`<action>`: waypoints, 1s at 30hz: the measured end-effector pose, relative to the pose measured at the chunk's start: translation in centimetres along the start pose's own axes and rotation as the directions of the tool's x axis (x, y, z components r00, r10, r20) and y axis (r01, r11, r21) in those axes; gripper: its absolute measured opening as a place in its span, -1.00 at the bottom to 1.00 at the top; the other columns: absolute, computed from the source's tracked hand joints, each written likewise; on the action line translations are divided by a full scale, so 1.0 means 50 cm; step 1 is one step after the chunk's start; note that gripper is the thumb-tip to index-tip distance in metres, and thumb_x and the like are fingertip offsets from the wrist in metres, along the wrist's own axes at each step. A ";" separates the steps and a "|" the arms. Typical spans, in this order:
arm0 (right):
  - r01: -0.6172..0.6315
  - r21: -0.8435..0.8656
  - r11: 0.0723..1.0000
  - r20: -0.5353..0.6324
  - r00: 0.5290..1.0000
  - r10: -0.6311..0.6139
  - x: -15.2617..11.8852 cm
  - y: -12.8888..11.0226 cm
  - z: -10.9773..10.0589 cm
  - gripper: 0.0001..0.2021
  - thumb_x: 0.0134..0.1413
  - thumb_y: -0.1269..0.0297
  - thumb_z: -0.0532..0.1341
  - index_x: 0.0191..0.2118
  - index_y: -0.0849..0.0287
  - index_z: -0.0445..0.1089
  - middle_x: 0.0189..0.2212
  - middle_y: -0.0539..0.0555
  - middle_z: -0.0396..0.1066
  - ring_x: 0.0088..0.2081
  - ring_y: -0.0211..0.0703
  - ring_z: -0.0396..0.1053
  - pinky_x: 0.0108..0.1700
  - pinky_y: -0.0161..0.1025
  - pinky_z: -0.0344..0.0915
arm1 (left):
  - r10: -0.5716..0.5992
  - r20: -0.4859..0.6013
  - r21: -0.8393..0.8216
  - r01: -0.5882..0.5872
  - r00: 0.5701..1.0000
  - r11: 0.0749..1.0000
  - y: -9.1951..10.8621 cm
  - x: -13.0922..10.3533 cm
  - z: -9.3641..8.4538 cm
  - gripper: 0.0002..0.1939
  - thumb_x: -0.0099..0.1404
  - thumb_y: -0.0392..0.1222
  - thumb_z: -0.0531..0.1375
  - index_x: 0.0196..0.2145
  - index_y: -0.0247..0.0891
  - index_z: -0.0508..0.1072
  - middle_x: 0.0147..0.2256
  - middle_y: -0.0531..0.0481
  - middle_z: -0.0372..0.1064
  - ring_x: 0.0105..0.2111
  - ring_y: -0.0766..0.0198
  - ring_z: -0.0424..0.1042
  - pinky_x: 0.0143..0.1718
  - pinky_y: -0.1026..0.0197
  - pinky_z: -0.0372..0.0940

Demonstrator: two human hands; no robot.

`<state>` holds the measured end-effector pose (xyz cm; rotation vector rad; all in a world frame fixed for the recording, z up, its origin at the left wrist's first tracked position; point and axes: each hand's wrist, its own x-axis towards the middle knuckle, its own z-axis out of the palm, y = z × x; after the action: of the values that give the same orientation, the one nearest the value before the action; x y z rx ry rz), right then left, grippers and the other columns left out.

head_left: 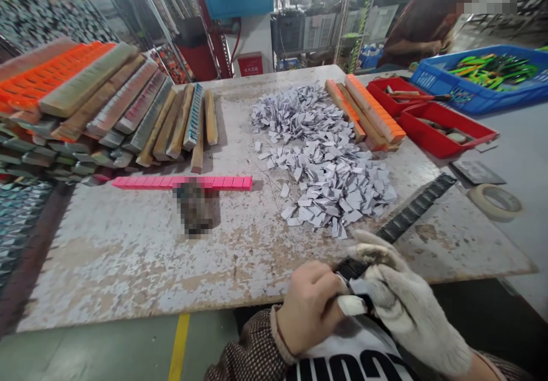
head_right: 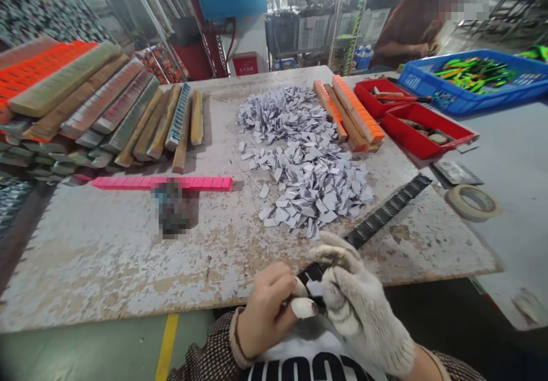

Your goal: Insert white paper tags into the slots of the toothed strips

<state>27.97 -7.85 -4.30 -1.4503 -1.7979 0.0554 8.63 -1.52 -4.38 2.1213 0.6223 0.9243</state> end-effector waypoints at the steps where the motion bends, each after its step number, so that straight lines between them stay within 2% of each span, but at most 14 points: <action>1: 0.009 -0.035 0.999 -0.009 1.000 -0.009 0.000 0.011 -0.006 -0.84 0.29 0.49 0.12 -0.20 0.06 0.36 0.01 0.19 0.49 0.19 0.16 0.40 0.01 0.03 0.54 | -0.023 -0.029 0.058 0.025 0.999 0.998 -0.008 -0.004 -0.002 -0.53 0.48 0.23 0.05 -0.41 -0.19 0.34 -0.48 -0.04 0.36 -0.44 0.21 0.34 -0.40 0.17 0.21; 3: 0.044 -0.141 0.989 -0.015 0.999 -0.047 0.001 0.030 -0.014 -0.86 0.27 0.48 0.18 -0.29 0.09 0.32 0.01 0.19 0.48 0.24 0.19 0.33 0.10 0.11 0.46 | -0.061 -0.048 0.155 0.068 0.997 0.986 -0.024 -0.014 -0.006 -0.50 0.39 0.32 0.13 -0.26 -0.23 0.40 -0.38 -0.08 0.43 -0.36 0.14 0.40 -0.34 0.13 0.29; 6: 0.116 -0.297 0.948 0.034 0.993 -0.111 0.002 0.041 -0.010 -0.91 0.25 0.45 0.24 -0.28 0.13 0.35 -0.02 0.18 0.49 0.22 0.20 0.33 0.20 0.21 0.35 | -0.107 0.017 0.265 0.098 0.994 0.959 -0.040 -0.033 -0.003 -0.48 0.35 0.30 0.20 -0.12 -0.26 0.40 -0.26 -0.14 0.46 -0.26 0.05 0.44 -0.26 0.05 0.35; 9: 0.157 -0.335 0.929 0.080 0.987 -0.138 0.006 0.031 0.004 -0.94 0.25 0.46 0.22 -0.23 0.18 0.42 -0.04 0.20 0.50 0.21 0.19 0.35 0.28 0.22 0.27 | -0.181 0.088 0.310 0.146 0.980 0.939 -0.050 -0.050 0.013 -0.55 0.29 0.19 0.32 -0.16 -0.24 0.40 -0.25 -0.11 0.46 -0.25 0.04 0.44 -0.25 0.04 0.35; 14: 0.136 -0.360 0.923 0.167 0.983 -0.080 0.023 0.009 0.011 -0.80 0.28 0.48 0.12 -0.24 0.26 0.52 -0.16 0.22 0.54 0.15 0.18 0.40 0.31 0.20 0.22 | -0.244 0.085 0.306 0.208 0.966 0.929 -0.057 -0.056 0.030 -0.54 0.12 0.06 0.48 -0.21 -0.22 0.39 -0.27 -0.05 0.46 -0.25 0.05 0.45 -0.24 0.05 0.32; 20: 0.166 -0.317 0.934 0.235 0.968 -0.092 0.027 0.034 0.003 -0.77 0.27 0.46 0.09 -0.25 0.28 0.52 -0.19 0.24 0.53 0.10 0.13 0.44 0.27 0.15 0.26 | -0.233 0.045 0.327 0.206 0.972 0.922 -0.059 -0.060 0.037 -0.51 0.04 0.05 0.51 -0.25 -0.22 0.39 -0.30 -0.03 0.46 -0.29 0.07 0.45 -0.27 0.07 0.29; 26: 0.183 -0.371 0.911 0.288 0.955 -0.075 0.021 0.049 0.011 -0.75 0.24 0.42 0.07 -0.33 0.20 0.49 -0.15 0.24 0.54 0.08 0.16 0.45 0.25 0.20 0.27 | -0.202 0.043 0.352 0.175 0.978 0.920 -0.069 -0.069 0.054 -0.46 0.07 0.24 0.44 -0.27 -0.23 0.39 -0.33 -0.03 0.45 -0.33 0.12 0.44 -0.29 0.08 0.27; 30: 0.294 -0.383 0.876 0.312 0.933 -0.177 0.029 0.060 0.011 -0.74 0.19 0.45 0.03 -0.31 0.22 0.48 -0.16 0.32 0.54 -0.01 0.19 0.47 0.11 0.18 0.35 | -0.176 0.051 0.388 0.143 0.983 0.911 -0.080 -0.072 0.063 -0.42 0.05 0.33 0.40 -0.31 -0.23 0.37 -0.36 -0.01 0.43 -0.36 0.15 0.45 -0.31 0.09 0.26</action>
<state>30.04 -5.36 -5.37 -1.5580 -2.3095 -0.2998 8.25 -2.76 -10.47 2.3920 0.9835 0.6562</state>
